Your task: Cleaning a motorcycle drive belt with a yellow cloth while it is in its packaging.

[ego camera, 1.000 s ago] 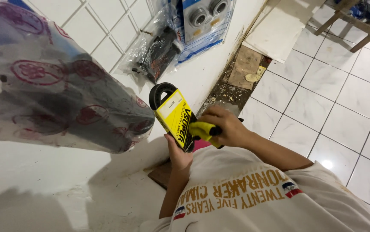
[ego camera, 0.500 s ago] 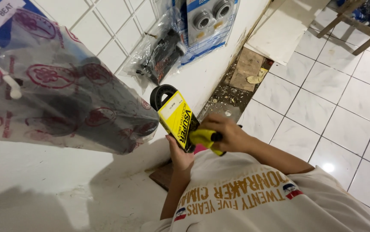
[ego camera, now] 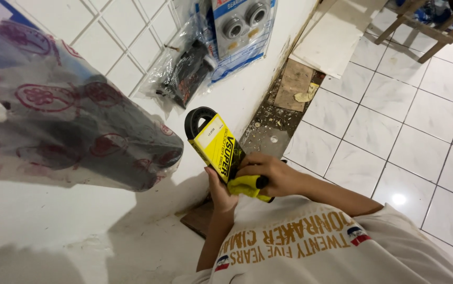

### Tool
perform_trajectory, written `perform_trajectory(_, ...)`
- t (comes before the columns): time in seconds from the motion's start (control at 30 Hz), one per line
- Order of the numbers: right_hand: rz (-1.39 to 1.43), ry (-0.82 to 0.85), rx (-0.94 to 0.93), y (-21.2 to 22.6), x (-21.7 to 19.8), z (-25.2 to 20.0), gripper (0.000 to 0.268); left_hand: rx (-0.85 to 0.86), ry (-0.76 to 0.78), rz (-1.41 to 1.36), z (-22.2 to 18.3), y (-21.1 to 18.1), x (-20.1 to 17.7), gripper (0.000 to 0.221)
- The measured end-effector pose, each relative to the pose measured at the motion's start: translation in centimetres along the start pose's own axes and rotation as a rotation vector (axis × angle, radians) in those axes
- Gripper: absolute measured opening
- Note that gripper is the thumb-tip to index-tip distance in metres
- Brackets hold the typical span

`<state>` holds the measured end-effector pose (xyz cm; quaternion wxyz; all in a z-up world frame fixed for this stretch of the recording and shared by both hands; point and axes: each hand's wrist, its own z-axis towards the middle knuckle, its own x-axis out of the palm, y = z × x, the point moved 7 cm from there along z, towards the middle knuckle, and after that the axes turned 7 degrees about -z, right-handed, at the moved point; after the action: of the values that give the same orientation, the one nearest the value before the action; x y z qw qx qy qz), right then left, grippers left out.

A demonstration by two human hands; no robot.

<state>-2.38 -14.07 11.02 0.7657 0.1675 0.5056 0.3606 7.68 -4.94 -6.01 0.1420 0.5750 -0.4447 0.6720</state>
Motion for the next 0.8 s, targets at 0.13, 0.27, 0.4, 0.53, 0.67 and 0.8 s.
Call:
perform_trajectory(0.13,-0.078,-0.046,0.163,-2.5,-1.0,-1.4,0.058,0.067,0.01,0.086,-0.3,-1.1,3.5,0.084)
perform_trajectory(0.27,-0.223,-0.217,0.245,-2.5,-3.0,-1.8,0.052,0.064,-0.013,0.045,-0.4,-0.4,2.8,0.084)
perform_trajectory(0.4,-0.107,-0.126,0.013,1.3,-1.3,-2.0,0.054,-0.08,0.162,-0.179,-0.3,2.9,-1.5,0.086)
perform_trajectory(0.53,-0.053,-0.031,0.024,2.2,-1.7,-2.4,0.046,-0.114,0.058,-0.109,-0.9,2.9,1.0,0.086)
perform_trajectory(0.67,-0.109,-0.078,0.108,0.8,-3.0,-3.4,0.049,-0.052,-0.013,0.07,-1.2,2.1,3.1,0.088)
perform_trajectory(0.8,-0.25,-0.129,0.094,0.9,-3.4,-3.9,0.048,-0.017,0.0,0.113,-1.4,1.6,4.8,0.089)
